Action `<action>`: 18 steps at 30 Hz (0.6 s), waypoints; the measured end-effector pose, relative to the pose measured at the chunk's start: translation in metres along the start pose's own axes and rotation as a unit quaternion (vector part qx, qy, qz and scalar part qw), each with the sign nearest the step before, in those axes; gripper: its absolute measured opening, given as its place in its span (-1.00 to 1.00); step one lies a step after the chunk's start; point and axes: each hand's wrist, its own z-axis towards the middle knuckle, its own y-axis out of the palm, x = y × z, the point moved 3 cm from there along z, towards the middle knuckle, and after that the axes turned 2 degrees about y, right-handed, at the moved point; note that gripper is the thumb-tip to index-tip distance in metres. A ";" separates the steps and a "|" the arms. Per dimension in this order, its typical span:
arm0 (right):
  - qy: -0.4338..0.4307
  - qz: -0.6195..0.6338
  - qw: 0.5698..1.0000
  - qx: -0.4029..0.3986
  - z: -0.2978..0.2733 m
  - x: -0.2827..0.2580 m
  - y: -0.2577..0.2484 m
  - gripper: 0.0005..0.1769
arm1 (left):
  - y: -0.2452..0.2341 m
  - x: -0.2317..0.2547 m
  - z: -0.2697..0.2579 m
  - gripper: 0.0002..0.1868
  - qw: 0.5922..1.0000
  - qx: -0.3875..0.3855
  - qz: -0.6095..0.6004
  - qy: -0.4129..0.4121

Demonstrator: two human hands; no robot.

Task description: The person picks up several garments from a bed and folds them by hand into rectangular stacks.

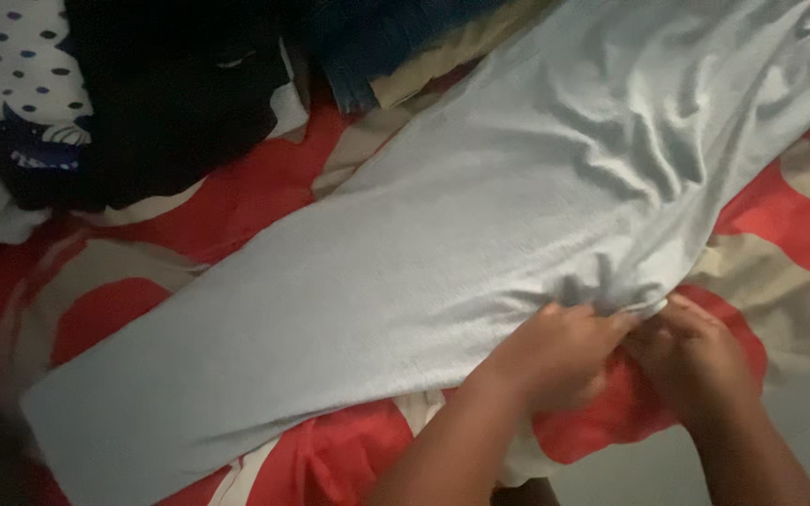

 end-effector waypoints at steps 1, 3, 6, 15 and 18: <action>-0.004 -0.036 0.999 0.014 -0.003 -0.003 -0.001 -0.55 | 0.001 -0.002 -0.003 -0.38 1.000 -0.006 -0.022 -0.012; 0.007 -0.054 0.996 0.073 -0.007 -0.005 -0.004 -0.54 | -0.004 -0.005 -0.011 -0.45 0.997 -0.018 -0.067 -0.037; 0.007 -0.168 0.978 0.125 -0.015 -0.005 -0.006 -0.55 | -0.020 -0.005 -0.016 -0.40 0.996 0.060 0.031 -0.067; -0.331 -0.367 0.810 0.315 -0.038 -0.033 0.031 -0.65 | -0.006 -0.016 0.006 -0.23 0.981 -0.042 0.147 -0.117; -0.320 -0.298 0.881 0.180 -0.023 -0.040 0.072 -0.47 | 0.016 -0.015 0.003 -0.32 0.978 -0.077 0.190 -0.043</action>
